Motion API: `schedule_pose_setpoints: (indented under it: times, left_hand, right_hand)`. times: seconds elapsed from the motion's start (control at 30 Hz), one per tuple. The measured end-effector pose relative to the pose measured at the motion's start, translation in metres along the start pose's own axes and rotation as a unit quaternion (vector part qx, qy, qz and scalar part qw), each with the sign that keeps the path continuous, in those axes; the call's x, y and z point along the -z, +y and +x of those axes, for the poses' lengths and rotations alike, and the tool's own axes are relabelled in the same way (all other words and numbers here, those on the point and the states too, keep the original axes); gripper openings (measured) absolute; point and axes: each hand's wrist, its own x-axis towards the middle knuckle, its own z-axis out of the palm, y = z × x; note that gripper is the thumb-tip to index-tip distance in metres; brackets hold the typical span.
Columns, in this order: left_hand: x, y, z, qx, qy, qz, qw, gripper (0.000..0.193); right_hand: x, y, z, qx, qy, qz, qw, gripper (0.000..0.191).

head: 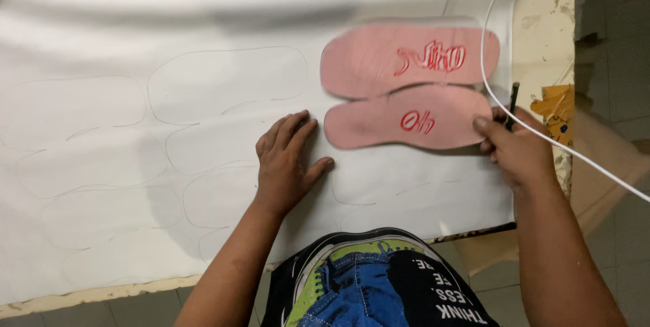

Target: The person places pink insole-shaped templates on a large sheet of white paper and traces around them with a marker, writing size labels on the templates. They reposition the templates, roll and reposition the paper, and continue tracing additional insole outlines.

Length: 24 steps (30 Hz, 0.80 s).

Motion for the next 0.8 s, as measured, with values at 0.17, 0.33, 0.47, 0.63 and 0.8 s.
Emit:
schedule_pose_setpoints:
  times: [0.17,0.33,0.47,0.63,0.8]
  left_hand:
    - [-0.002,-0.001,0.008,0.012,0.023,-0.002,1.000,0.075]
    - [-0.003,0.004,0.009,0.028,0.026,0.007,0.999,0.070]
    - [-0.005,0.008,0.012,0.056,0.018,0.003,0.998,0.069]
    - [-0.006,0.012,0.012,0.069,0.010,0.003,0.998,0.064]
    - [-0.006,0.009,0.009,0.052,0.027,0.002,0.998,0.063]
  right_hand:
    - [0.004,-0.015,0.020,0.084,0.007,-0.020,0.996,0.020]
    - [-0.004,-0.021,0.014,0.104,0.000,-0.077,0.992,0.023]
    - [-0.009,-0.017,0.013,0.096,0.013,-0.063,0.993,0.022]
    - [-0.009,-0.009,0.014,0.123,0.016,-0.027,0.992,0.019]
    - [-0.010,-0.004,0.009,0.122,0.021,-0.049,0.991,0.024]
